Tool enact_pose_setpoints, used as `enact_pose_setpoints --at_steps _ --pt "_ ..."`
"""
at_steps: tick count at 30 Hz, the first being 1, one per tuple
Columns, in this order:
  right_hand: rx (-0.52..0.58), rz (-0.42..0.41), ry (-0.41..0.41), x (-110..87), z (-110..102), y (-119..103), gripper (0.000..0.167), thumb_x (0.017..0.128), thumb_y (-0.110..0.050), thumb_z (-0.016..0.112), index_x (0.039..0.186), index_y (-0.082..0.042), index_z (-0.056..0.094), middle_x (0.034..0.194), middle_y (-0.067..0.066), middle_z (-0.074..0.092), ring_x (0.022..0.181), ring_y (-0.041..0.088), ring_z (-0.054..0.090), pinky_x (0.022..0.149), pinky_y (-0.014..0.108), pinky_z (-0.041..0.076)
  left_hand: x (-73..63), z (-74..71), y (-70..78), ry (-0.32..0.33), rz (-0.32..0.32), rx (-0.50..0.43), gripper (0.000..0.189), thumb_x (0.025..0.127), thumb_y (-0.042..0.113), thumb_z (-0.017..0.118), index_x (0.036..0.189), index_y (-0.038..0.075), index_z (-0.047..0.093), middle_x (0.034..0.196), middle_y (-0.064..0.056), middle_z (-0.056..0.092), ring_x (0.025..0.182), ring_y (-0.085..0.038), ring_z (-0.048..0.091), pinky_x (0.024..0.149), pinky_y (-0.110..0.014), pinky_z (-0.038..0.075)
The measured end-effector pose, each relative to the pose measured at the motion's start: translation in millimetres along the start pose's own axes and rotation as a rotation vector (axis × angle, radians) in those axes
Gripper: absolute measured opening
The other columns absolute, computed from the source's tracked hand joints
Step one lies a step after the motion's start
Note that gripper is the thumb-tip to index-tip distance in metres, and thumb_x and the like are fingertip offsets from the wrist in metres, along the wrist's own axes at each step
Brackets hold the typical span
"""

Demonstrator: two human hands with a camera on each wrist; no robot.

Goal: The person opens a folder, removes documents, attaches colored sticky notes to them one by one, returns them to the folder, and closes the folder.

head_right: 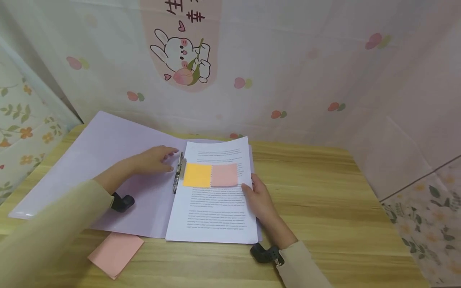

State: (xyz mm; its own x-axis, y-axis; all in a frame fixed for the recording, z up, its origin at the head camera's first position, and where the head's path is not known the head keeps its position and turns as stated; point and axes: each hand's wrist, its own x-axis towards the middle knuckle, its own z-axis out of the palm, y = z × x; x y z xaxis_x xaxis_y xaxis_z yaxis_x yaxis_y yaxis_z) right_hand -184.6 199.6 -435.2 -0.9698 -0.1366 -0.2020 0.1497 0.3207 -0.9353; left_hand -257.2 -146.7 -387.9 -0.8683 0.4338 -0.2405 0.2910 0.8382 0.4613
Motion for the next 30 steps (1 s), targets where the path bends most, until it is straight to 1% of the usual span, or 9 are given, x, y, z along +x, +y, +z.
enact_pose_setpoints --at_steps 2,5,9,16,18,22,25,30 --pt "-0.014 -0.001 0.005 0.6 -1 0 0.048 0.108 -0.018 0.044 0.154 -0.012 0.034 0.12 0.019 0.069 0.09 0.021 0.074 0.074 0.029 0.06 5.0 5.8 -1.7 0.019 0.015 -0.027 0.07 0.091 0.016 0.063 0.153 -0.004 0.037 0.15 -0.027 0.049 0.14 -0.044 0.045 0.12 -0.056 0.034" --pt "-0.011 -0.005 0.004 1.6 -3 -1 0.047 0.108 -0.017 0.045 0.153 -0.011 0.036 0.119 0.02 0.069 0.088 0.021 0.075 0.072 0.03 0.061 8.3 12.7 -3.2 0.04 0.005 -0.068 0.073 0.088 0.015 0.062 0.154 -0.001 0.036 0.152 -0.025 0.048 0.138 -0.042 0.046 0.119 -0.056 0.034" --pt "0.013 0.001 -0.014 3.0 -4 -1 0.048 0.108 -0.017 0.046 0.154 -0.012 0.035 0.118 0.02 0.069 0.087 0.02 0.074 0.072 0.031 0.061 8.7 16.8 -4.4 0.063 -0.023 -0.128 0.072 0.086 0.013 0.06 0.153 0.0 0.039 0.153 -0.023 0.047 0.138 -0.042 0.047 0.118 -0.056 0.036" --pt "0.035 0.005 -0.025 3.0 -5 0 0.048 0.108 -0.016 0.044 0.154 -0.012 0.033 0.12 0.021 0.068 0.088 0.019 0.074 0.072 0.03 0.061 5.8 15.2 -1.2 0.064 -0.063 -0.242 0.063 0.094 0.017 0.058 0.153 0.004 0.039 0.156 -0.02 0.045 0.141 -0.041 0.046 0.118 -0.055 0.037" --pt "0.043 0.008 -0.033 3.0 -4 0 0.048 0.108 -0.016 0.044 0.155 -0.013 0.033 0.121 0.021 0.068 0.089 0.019 0.074 0.073 0.031 0.061 3.2 14.4 0.0 0.083 -0.07 -0.272 0.061 0.095 0.016 0.059 0.152 0.005 0.041 0.154 -0.02 0.047 0.14 -0.04 0.048 0.117 -0.055 0.039" --pt "0.036 0.01 -0.032 3.0 -3 -1 0.048 0.108 -0.017 0.044 0.155 -0.014 0.034 0.12 0.019 0.068 0.089 0.021 0.074 0.073 0.031 0.061 -5.1 12.7 3.1 0.148 -0.055 -0.3 0.054 0.095 0.014 0.058 0.147 0.005 0.044 0.149 -0.021 0.052 0.135 -0.04 0.054 0.112 -0.055 0.045" --pt "0.024 0.016 -0.022 2.9 -3 -1 0.049 0.108 -0.017 0.044 0.155 -0.015 0.033 0.121 0.018 0.069 0.089 0.02 0.074 0.074 0.03 0.061 -13.4 12.8 6.7 0.186 -0.03 -0.306 0.049 0.097 0.015 0.057 0.143 0.005 0.046 0.145 -0.021 0.055 0.132 -0.04 0.056 0.109 -0.055 0.047" --pt "0.005 0.031 -0.009 3.4 -3 0 0.049 0.108 -0.018 0.044 0.156 -0.015 0.032 0.121 0.018 0.068 0.09 0.02 0.074 0.075 0.029 0.061 -28.6 16.0 11.3 0.228 0.001 -0.314 0.036 0.099 0.018 0.056 0.133 0.006 0.051 0.138 -0.017 0.062 0.13 -0.038 0.059 0.107 -0.055 0.049"
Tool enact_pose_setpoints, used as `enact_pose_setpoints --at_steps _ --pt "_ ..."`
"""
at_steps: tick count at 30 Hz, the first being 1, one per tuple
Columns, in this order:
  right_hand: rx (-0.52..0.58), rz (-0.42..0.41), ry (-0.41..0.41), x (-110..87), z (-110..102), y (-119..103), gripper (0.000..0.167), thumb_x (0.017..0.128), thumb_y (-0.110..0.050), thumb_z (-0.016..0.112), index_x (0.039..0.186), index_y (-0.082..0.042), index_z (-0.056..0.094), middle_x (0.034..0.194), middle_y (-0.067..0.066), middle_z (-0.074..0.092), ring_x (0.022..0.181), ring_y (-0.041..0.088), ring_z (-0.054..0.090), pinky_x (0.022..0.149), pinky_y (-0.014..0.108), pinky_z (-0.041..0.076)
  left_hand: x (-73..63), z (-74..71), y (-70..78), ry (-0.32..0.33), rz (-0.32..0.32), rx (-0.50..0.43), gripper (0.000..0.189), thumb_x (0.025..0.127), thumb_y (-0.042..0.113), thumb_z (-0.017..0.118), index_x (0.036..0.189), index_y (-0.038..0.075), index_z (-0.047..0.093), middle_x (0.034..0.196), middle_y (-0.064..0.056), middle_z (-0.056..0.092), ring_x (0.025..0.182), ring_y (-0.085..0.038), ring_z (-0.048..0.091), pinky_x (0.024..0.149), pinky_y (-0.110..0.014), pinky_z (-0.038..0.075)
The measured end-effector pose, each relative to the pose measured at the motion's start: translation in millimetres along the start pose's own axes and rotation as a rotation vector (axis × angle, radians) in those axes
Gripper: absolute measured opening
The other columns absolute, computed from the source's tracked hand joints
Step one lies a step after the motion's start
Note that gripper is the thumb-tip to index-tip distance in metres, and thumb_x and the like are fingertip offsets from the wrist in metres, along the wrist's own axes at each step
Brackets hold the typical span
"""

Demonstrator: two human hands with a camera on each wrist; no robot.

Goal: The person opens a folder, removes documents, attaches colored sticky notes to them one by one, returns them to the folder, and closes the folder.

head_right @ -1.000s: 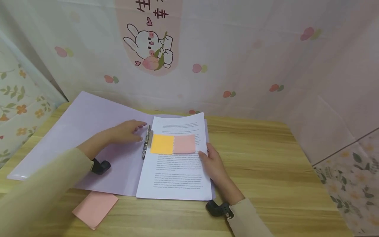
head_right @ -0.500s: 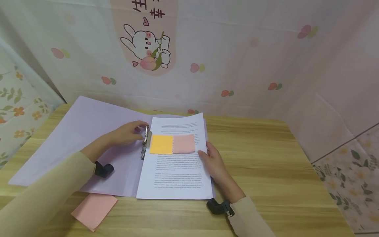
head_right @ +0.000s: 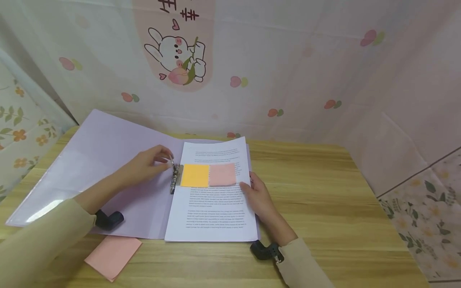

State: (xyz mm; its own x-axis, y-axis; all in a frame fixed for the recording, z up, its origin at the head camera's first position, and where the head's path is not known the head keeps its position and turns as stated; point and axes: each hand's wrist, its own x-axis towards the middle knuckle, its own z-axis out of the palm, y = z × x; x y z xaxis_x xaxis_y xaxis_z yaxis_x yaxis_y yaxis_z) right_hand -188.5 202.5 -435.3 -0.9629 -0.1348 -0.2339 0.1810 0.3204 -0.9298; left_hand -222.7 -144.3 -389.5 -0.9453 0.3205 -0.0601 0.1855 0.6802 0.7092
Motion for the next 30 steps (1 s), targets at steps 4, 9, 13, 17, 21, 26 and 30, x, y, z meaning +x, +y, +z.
enact_pose_setpoints --at_steps 4,9,13,17,21,26,30 --pt "-0.004 0.013 0.004 0.0 0 0 0.049 0.108 -0.018 0.044 0.155 -0.015 0.032 0.121 0.018 0.068 0.09 0.02 0.073 0.075 0.029 0.06 -12.2 -0.3 -0.5 0.012 0.039 0.019 0.03 0.099 0.018 0.056 0.127 0.008 0.06 0.13 -0.012 0.069 0.125 -0.034 0.063 0.105 -0.055 0.049" --pt "-0.001 0.016 0.007 -0.8 0 0 0.047 0.108 -0.018 0.043 0.154 -0.015 0.034 0.12 0.018 0.068 0.089 0.02 0.074 0.074 0.03 0.061 -24.9 -0.1 -4.1 -0.017 0.094 0.081 0.029 0.1 0.021 0.058 0.125 0.01 0.067 0.123 -0.011 0.073 0.126 -0.034 0.062 0.108 -0.057 0.046" --pt "0.005 0.01 0.0 -0.8 1 -1 0.047 0.108 -0.018 0.043 0.154 -0.014 0.034 0.12 0.018 0.068 0.089 0.021 0.073 0.073 0.03 0.061 -34.6 0.8 -3.8 -0.023 0.09 0.112 0.04 0.101 0.034 0.059 0.132 0.011 0.067 0.129 -0.011 0.071 0.133 -0.036 0.057 0.112 -0.058 0.042" --pt "-0.007 0.014 0.002 -0.6 1 -2 0.048 0.108 -0.019 0.043 0.155 -0.014 0.033 0.12 0.018 0.068 0.088 0.02 0.073 0.073 0.029 0.06 -43.5 2.2 -0.7 0.021 0.064 0.106 0.045 0.101 0.042 0.058 0.133 0.011 0.068 0.133 -0.01 0.069 0.135 -0.035 0.056 0.112 -0.056 0.043" --pt "-0.022 0.01 0.002 -0.6 1 -3 0.049 0.108 -0.02 0.044 0.155 -0.015 0.033 0.121 0.018 0.068 0.089 0.02 0.073 0.074 0.029 0.06 -49.3 6.1 1.0 0.03 0.069 0.082 0.047 0.101 0.045 0.058 0.13 0.01 0.07 0.132 -0.009 0.07 0.135 -0.033 0.057 0.111 -0.055 0.044" --pt "-0.036 -0.01 -0.004 -2.2 0 -3 0.049 0.108 -0.02 0.043 0.156 -0.016 0.031 0.121 0.018 0.068 0.09 0.021 0.074 0.074 0.029 0.06 -51.8 14.5 2.4 -0.02 0.11 0.14 0.063 0.095 0.058 0.06 0.133 0.009 0.067 0.136 -0.007 0.067 0.137 -0.032 0.055 0.113 -0.054 0.043" --pt "-0.041 -0.014 -0.01 -3.1 0 -3 0.05 0.108 -0.022 0.043 0.156 -0.017 0.031 0.122 0.018 0.068 0.091 0.021 0.074 0.075 0.028 0.06 -56.0 18.1 0.4 -0.058 0.11 0.185 0.07 0.092 0.065 0.06 0.138 0.013 0.063 0.143 -0.007 0.062 0.141 -0.034 0.051 0.121 -0.059 0.028"
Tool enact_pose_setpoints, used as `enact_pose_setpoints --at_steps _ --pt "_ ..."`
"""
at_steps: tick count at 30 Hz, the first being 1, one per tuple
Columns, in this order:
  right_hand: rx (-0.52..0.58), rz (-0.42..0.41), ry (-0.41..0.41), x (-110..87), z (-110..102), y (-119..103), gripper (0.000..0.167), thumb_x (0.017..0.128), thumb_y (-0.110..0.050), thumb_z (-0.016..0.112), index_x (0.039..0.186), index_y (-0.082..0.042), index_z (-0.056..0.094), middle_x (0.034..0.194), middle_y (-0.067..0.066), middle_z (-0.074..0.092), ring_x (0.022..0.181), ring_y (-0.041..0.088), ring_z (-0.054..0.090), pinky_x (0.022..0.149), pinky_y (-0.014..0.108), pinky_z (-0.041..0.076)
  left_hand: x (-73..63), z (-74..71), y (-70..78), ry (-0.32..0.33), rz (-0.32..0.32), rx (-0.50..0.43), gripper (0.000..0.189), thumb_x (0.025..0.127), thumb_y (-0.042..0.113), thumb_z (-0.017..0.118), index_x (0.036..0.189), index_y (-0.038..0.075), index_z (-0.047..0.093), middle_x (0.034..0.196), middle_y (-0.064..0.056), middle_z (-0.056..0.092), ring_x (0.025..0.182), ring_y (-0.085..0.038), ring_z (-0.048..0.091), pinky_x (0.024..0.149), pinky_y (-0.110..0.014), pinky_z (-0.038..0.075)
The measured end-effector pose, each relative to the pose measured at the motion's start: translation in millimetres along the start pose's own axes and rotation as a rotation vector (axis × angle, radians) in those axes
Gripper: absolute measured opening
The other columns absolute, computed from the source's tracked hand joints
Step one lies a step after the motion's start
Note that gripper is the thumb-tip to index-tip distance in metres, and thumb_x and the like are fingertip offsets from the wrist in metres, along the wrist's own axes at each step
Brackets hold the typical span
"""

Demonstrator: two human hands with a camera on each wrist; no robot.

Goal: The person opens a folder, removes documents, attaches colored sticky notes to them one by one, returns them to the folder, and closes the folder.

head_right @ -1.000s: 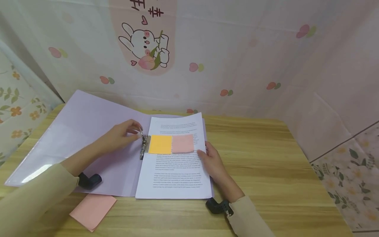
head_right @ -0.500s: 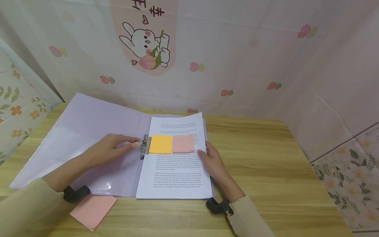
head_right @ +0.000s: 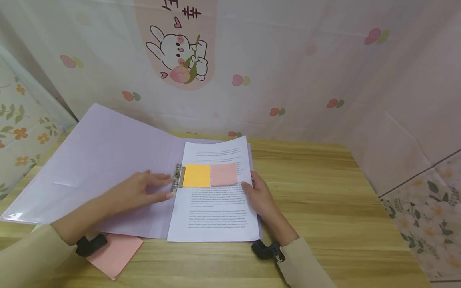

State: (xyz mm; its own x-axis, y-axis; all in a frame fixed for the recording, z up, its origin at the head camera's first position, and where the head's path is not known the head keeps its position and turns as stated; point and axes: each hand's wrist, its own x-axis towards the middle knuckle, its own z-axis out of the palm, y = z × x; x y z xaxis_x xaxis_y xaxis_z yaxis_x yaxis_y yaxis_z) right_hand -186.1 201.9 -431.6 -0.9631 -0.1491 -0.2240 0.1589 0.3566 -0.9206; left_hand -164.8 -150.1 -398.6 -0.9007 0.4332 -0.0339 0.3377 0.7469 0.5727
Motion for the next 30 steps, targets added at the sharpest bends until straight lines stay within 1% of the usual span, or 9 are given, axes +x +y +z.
enact_pose_setpoints --at_steps 2,3,5,9,11,17,22,27,30 --pt "0.001 -0.001 -0.003 -0.1 1 0 0.05 0.108 -0.022 0.044 0.156 -0.017 0.031 0.122 0.018 0.068 0.091 0.021 0.074 0.075 0.028 0.06 -3.4 1.7 -1.5 -0.025 -0.013 0.007 0.073 0.09 0.067 0.061 0.14 0.014 0.061 0.146 -0.006 0.059 0.144 -0.035 0.047 0.124 -0.061 0.02" --pt "0.002 -0.001 -0.003 0.1 1 0 0.05 0.108 -0.022 0.044 0.156 -0.017 0.031 0.121 0.018 0.068 0.09 0.021 0.074 0.075 0.028 0.06 -5.0 2.6 -2.1 -0.038 -0.01 0.013 0.074 0.09 0.067 0.061 0.141 0.014 0.06 0.147 -0.007 0.058 0.145 -0.036 0.045 0.124 -0.062 0.017" --pt "-0.001 0.0 0.0 0.5 1 0 0.049 0.108 -0.021 0.044 0.156 -0.016 0.032 0.121 0.018 0.068 0.09 0.021 0.074 0.074 0.029 0.06 -7.7 4.6 -3.1 -0.06 0.006 0.034 0.076 0.089 0.067 0.062 0.143 0.014 0.058 0.149 -0.007 0.056 0.147 -0.038 0.041 0.124 -0.064 0.015" --pt "-0.004 0.004 0.003 1.2 1 0 0.049 0.108 -0.021 0.044 0.155 -0.016 0.033 0.121 0.018 0.068 0.09 0.021 0.074 0.074 0.029 0.06 -10.6 8.5 -2.8 -0.093 0.065 0.124 0.076 0.089 0.066 0.063 0.145 0.015 0.056 0.151 -0.013 0.053 0.148 -0.044 0.037 0.119 -0.07 0.018" --pt "-0.002 0.007 0.003 1.1 1 1 0.049 0.108 -0.02 0.043 0.155 -0.016 0.032 0.122 0.018 0.068 0.09 0.021 0.074 0.074 0.03 0.06 -11.2 9.9 -2.2 -0.107 0.084 0.165 0.076 0.088 0.065 0.064 0.145 0.016 0.056 0.153 -0.015 0.051 0.148 -0.046 0.035 0.117 -0.073 0.02" --pt "-0.009 0.005 0.003 1.0 0 1 0.05 0.108 -0.021 0.043 0.157 -0.017 0.031 0.123 0.018 0.067 0.091 0.021 0.074 0.074 0.03 0.06 -13.4 11.2 0.8 -0.157 0.096 0.261 0.079 0.088 0.064 0.066 0.149 0.017 0.051 0.16 -0.017 0.04 0.15 -0.046 0.032 0.116 -0.073 0.023" --pt "-0.01 -0.004 -0.004 0.5 0 1 0.05 0.108 -0.022 0.044 0.157 -0.016 0.03 0.123 0.019 0.067 0.09 0.022 0.074 0.074 0.03 0.061 -14.5 11.2 4.3 -0.191 0.088 0.332 0.081 0.088 0.066 0.065 0.151 0.017 0.049 0.163 -0.016 0.036 0.151 -0.045 0.031 0.117 -0.07 0.026" --pt "-0.003 0.0 -0.008 -0.2 -1 1 0.049 0.109 -0.022 0.043 0.156 -0.016 0.031 0.122 0.019 0.067 0.089 0.022 0.074 0.074 0.031 0.061 -13.6 10.0 7.7 -0.205 0.065 0.323 0.081 0.089 0.067 0.063 0.151 0.016 0.049 0.163 -0.016 0.036 0.152 -0.044 0.03 0.118 -0.069 0.027" --pt "0.002 0.005 -0.017 -0.3 0 -1 0.049 0.109 -0.023 0.043 0.156 -0.017 0.031 0.122 0.019 0.067 0.09 0.022 0.074 0.074 0.031 0.061 -14.9 7.9 6.4 -0.204 0.054 0.299 0.076 0.091 0.061 0.063 0.15 0.015 0.049 0.162 -0.016 0.039 0.152 -0.042 0.031 0.119 -0.066 0.027"
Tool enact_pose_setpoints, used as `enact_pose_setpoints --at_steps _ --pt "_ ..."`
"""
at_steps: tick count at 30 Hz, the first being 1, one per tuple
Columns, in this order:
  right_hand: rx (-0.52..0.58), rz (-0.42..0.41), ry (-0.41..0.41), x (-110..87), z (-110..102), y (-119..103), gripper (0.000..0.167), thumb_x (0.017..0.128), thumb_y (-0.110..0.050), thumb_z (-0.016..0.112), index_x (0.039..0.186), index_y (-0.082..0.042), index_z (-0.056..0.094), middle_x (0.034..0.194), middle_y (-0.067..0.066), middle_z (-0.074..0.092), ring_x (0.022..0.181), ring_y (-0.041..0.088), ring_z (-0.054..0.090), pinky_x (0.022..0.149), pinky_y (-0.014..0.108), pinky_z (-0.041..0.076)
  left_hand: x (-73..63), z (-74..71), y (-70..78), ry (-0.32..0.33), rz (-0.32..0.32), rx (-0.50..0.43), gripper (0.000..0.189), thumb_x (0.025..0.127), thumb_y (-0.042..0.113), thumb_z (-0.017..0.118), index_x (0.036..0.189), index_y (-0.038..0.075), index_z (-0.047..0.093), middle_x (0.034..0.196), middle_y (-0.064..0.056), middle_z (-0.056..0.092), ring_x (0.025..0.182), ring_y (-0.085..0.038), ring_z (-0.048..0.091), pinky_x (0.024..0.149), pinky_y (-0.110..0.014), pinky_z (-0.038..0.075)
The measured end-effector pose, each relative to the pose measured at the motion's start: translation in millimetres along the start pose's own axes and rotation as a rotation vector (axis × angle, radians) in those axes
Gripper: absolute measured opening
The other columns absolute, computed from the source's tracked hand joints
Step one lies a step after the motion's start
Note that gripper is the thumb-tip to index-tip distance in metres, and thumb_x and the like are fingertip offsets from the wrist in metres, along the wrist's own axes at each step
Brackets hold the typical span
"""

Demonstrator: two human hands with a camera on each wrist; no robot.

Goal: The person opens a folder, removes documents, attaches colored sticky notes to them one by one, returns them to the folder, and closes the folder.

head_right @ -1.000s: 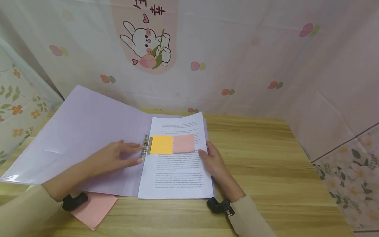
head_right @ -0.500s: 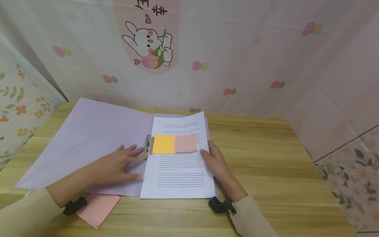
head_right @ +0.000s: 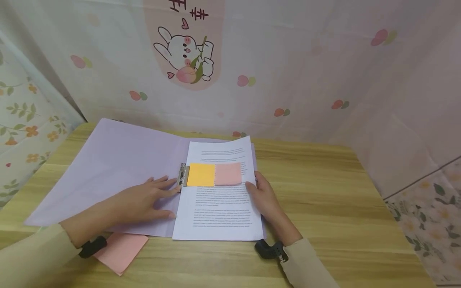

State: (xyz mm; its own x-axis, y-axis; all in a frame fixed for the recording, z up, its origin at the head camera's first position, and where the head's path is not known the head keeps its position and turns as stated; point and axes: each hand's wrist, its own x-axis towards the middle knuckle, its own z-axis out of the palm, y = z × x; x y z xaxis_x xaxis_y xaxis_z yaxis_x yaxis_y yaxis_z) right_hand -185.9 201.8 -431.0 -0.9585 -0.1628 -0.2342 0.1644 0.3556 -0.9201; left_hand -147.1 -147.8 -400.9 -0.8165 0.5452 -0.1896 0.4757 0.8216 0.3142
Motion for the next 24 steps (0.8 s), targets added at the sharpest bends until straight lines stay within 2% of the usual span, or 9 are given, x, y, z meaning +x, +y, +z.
enact_pose_setpoints --at_steps 12,17,19,22,24 --pt "0.039 -0.003 0.018 0.1 0 -1 0.049 0.108 -0.017 0.044 0.155 -0.01 0.033 0.121 0.021 0.067 0.087 0.018 0.072 0.074 0.027 0.058 -7.6 -0.3 -13.2 0.081 0.106 -0.013 0.063 0.097 0.047 0.063 0.149 0.015 0.051 0.153 -0.014 0.052 0.147 -0.04 0.041 0.119 -0.063 0.03" --pt "0.032 0.043 0.016 -0.8 3 -7 0.054 0.106 -0.019 0.048 0.157 -0.011 0.031 0.125 0.02 0.066 0.089 0.017 0.071 0.075 0.028 0.058 -11.4 -2.8 -14.0 0.09 0.109 0.005 0.064 0.097 0.046 0.063 0.149 0.01 0.05 0.153 -0.013 0.052 0.146 -0.04 0.043 0.12 -0.064 0.027" --pt "-0.028 0.062 0.03 -2.1 3 -11 0.058 0.106 -0.022 0.05 0.159 -0.012 0.028 0.13 0.021 0.064 0.09 0.018 0.071 0.076 0.029 0.058 -12.2 -3.3 -12.6 0.093 0.1 0.019 0.065 0.097 0.044 0.064 0.15 0.01 0.049 0.152 -0.012 0.053 0.146 -0.039 0.043 0.121 -0.065 0.024" --pt "-0.191 0.08 0.058 -7.1 -2 -18 0.064 0.105 -0.03 0.053 0.161 -0.012 0.025 0.145 0.023 0.054 0.109 0.029 0.068 0.09 0.039 0.058 -12.3 -4.8 -8.4 0.107 0.083 0.034 0.063 0.097 0.042 0.065 0.15 0.012 0.049 0.152 -0.012 0.053 0.145 -0.039 0.044 0.12 -0.069 0.019" --pt "-0.311 0.073 0.064 -11.4 -6 -22 0.068 0.104 -0.035 0.053 0.161 -0.012 0.023 0.152 0.024 0.047 0.124 0.037 0.061 0.1 0.048 0.054 -12.2 -7.1 -4.7 0.121 0.06 0.045 0.063 0.097 0.04 0.065 0.15 0.012 0.049 0.152 -0.014 0.053 0.145 -0.04 0.043 0.118 -0.072 0.018"
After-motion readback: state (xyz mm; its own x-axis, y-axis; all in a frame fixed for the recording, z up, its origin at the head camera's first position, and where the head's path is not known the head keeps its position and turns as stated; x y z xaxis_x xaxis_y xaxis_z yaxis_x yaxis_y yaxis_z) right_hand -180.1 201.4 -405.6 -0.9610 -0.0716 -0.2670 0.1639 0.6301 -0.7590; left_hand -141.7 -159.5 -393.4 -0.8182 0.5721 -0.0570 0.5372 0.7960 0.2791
